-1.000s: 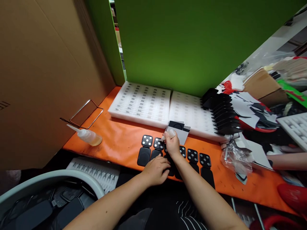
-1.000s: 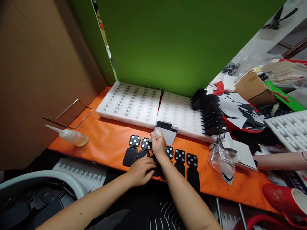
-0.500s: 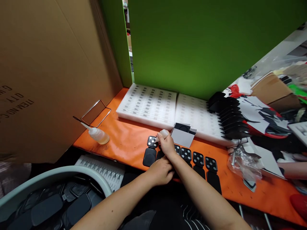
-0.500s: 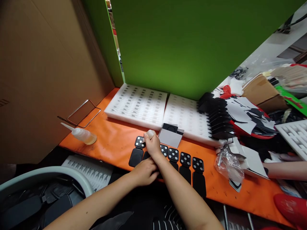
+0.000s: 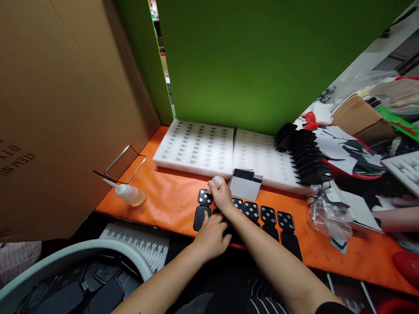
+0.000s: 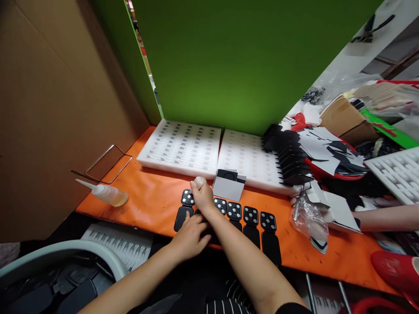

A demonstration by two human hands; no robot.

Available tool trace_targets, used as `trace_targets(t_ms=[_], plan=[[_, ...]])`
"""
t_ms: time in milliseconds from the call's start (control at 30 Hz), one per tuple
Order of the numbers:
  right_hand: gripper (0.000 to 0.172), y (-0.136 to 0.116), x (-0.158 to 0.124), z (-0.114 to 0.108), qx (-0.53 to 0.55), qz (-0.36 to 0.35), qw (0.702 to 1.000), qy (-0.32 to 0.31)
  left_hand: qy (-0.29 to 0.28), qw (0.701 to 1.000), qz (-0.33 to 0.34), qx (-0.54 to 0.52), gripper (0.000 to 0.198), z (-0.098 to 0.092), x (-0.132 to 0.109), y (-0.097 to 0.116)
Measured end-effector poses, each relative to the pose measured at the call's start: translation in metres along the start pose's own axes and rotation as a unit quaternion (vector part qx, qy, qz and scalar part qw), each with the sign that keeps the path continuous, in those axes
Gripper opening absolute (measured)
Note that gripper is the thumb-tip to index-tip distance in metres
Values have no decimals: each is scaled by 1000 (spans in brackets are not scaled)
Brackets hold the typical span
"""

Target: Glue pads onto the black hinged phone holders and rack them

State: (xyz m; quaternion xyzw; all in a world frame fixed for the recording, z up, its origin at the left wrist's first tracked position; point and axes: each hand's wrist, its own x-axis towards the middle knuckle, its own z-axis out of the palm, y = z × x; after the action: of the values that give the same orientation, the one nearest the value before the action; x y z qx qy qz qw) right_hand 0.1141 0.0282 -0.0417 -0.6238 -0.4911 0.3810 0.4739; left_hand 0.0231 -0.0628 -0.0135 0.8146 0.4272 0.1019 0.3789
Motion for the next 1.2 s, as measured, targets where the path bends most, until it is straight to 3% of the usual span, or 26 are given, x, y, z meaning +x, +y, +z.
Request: trace_targets(t_ms=[100, 167, 267, 333, 433, 500, 600, 733, 900, 933, 1000, 1067, 1100, 1133, 1200], plan=[[29, -6, -4, -8, 109, 63, 992, 26, 2, 1000, 7, 1, 28, 0, 0, 0], [29, -10, -9, -27, 223, 118, 967, 41, 5, 1000, 4, 7, 27, 1, 0, -1], [19, -12, -22, -81, 371, 190, 906, 73, 5, 1000, 2, 23, 25, 4, 2, -4], [13, -8, -31, -127, 414, 235, 873, 103, 5, 999, 7, 35, 25, 6, 4, -7], [18, 4, -34, -186, 420, 297, 844, 149, 0, 998, 10, 55, 27, 8, 6, -7], [22, 14, -26, -212, 420, 312, 834, 177, -11, 997, 4, 70, 28, 8, 8, -5], [25, 26, -5, -230, 419, 308, 829, 205, -20, 995, -10, 93, 29, 9, 12, -1], [27, 34, 13, -238, 414, 298, 827, 234, 0, 993, -16, 116, 29, 12, 14, 3], [32, 30, -9, -233, 405, 287, 826, 268, 51, 989, 15, 135, 27, 16, 14, 0], [29, 30, -22, -231, 397, 278, 829, 278, 63, 989, 27, 134, 27, 17, 14, -1], [22, 36, -54, -232, 330, 236, 865, 297, 86, 988, 60, 117, 26, 20, 14, -2], [25, 47, -90, -246, 152, 156, 923, 318, 100, 987, 92, 89, 26, 24, 14, -1], [27, 55, -107, -258, 44, 121, 931, 342, 104, 986, 105, 74, 27, 26, 14, 0], [28, 63, -121, -275, -63, 102, 921, 371, 107, 986, 116, 61, 27, 29, 14, 2], [29, 77, -138, -312, -241, 117, 874, 406, 112, 983, 139, 42, 26, 35, 14, 7]])
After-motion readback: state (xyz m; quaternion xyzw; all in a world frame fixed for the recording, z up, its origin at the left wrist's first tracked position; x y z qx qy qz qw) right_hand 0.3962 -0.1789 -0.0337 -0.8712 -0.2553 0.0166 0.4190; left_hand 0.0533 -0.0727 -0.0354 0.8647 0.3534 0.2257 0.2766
